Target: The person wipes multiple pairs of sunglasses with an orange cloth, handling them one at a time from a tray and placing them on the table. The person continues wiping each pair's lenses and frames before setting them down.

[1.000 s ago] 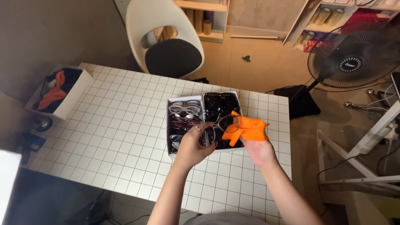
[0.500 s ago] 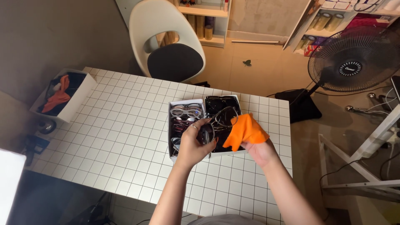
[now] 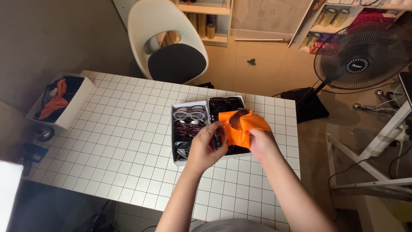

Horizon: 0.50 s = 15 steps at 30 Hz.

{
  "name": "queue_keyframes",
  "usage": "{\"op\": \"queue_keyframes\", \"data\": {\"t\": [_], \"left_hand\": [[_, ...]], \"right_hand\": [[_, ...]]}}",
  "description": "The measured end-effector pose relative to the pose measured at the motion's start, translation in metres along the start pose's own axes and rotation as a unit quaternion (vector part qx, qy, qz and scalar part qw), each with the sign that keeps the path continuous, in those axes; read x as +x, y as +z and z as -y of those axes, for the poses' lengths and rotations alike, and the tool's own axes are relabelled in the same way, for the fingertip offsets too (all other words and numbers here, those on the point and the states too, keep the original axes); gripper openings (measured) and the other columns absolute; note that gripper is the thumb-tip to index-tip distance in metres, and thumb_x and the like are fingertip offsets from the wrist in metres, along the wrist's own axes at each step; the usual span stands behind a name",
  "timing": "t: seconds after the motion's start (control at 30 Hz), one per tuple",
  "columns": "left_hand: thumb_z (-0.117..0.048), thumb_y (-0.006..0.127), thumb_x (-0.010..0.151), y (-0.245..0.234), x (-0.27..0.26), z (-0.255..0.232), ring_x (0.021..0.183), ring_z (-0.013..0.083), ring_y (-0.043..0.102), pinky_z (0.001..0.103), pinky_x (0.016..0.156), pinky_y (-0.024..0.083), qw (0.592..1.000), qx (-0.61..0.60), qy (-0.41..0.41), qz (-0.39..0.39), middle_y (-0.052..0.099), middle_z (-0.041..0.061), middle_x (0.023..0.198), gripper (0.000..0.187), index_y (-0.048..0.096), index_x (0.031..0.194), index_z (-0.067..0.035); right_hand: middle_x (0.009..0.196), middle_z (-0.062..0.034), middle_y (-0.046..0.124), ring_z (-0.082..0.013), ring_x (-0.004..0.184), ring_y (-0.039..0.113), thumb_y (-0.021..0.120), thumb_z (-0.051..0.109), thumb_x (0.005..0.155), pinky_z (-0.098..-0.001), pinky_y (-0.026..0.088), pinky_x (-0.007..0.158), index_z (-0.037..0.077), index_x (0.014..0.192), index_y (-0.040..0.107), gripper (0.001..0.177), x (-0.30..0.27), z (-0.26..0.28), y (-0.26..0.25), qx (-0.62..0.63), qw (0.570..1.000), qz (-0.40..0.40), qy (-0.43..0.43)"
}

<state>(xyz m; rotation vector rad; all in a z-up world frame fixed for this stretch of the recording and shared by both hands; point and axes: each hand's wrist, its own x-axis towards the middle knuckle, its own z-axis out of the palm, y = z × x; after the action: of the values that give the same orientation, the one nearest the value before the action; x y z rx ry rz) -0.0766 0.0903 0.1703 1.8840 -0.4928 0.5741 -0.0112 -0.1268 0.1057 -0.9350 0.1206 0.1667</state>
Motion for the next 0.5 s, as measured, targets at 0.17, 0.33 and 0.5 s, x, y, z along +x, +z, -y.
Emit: {"op": "queue_keyframes", "data": {"t": [0.17, 0.33, 0.5], "left_hand": [[-0.005, 0.078, 0.072, 0.004, -0.001, -0.004, 0.087, 0.0187, 0.071, 0.026, 0.075, 0.058, 0.994, -0.035, -0.101, 0.02, 0.069, 0.012, 0.112, 0.066, 0.061, 0.136, -0.004], [-0.007, 0.079, 0.073, 0.008, -0.002, -0.005, 0.08, 0.0185, 0.069, 0.027, 0.07, 0.057, 0.993, -0.03, -0.108, 0.026, 0.07, 0.011, 0.11, 0.065, 0.06, 0.135, -0.004], [-0.009, 0.079, 0.075, 0.016, -0.005, -0.008, 0.079, 0.0213, 0.071, 0.029, 0.07, 0.058, 0.994, 0.029, -0.101, 0.037, 0.072, 0.011, 0.109, 0.064, 0.06, 0.136, -0.006]], "right_hand": [[0.119, -0.0122, 0.067, -0.0236, 0.112, 0.066, 0.063, -0.004, 0.088, -0.0392, 0.055, 0.097, 0.0, 0.124, 0.06, 0.037, 0.008, 0.016, 0.003, -0.088, 0.996, 0.02, 0.018], [0.114, -0.0101, 0.068, -0.0229, 0.106, 0.069, 0.06, -0.011, 0.078, -0.039, 0.057, 0.093, 0.003, 0.12, 0.06, 0.044, 0.011, 0.024, 0.003, -0.122, 0.991, 0.028, 0.042], [0.106, -0.0146, 0.069, -0.0237, 0.096, 0.069, 0.063, -0.01, 0.084, -0.0361, 0.057, 0.08, -0.003, 0.116, 0.061, 0.033, 0.005, 0.015, 0.007, -0.177, 0.983, 0.001, -0.056]]}}
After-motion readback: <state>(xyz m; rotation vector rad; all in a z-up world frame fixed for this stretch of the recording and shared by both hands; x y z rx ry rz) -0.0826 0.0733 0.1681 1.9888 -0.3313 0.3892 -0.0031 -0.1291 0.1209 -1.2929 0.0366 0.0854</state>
